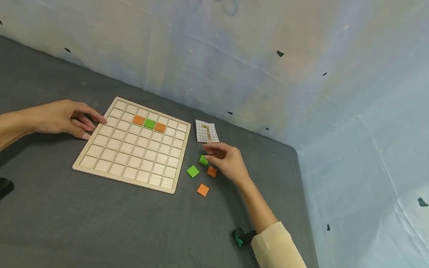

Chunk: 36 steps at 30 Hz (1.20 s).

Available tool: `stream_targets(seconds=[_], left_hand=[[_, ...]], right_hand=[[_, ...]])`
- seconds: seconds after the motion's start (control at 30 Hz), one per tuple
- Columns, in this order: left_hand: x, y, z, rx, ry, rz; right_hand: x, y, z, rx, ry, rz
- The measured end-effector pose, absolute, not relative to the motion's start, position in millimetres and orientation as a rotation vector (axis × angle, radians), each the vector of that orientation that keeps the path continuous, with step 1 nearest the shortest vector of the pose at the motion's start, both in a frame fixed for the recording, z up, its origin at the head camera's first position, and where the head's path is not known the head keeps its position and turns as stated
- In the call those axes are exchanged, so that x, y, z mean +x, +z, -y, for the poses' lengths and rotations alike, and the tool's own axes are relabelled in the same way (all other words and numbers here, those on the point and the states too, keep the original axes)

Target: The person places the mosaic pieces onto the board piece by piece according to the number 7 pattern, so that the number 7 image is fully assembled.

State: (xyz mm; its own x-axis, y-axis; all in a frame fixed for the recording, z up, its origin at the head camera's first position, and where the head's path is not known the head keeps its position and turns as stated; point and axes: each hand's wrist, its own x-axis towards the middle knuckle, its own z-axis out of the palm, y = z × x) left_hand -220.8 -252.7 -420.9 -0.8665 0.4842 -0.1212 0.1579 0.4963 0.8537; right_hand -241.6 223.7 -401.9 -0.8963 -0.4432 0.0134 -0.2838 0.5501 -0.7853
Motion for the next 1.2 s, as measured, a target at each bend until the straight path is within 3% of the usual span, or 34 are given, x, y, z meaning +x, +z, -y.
stream_targets(seconds=[0.67, 1.2], left_hand=[[-218.9, -419.1, 247.2, 0.531, 1.280, -2.443], [-217.5, -413.3, 242.1, 0.496, 1.191, -2.570]], right_hand=[[-233.4, -427.1, -229.1, -0.669, -1.044, -2.805], [-236.4, -421.8, -225.2, -0.633, -1.040, -2.802]])
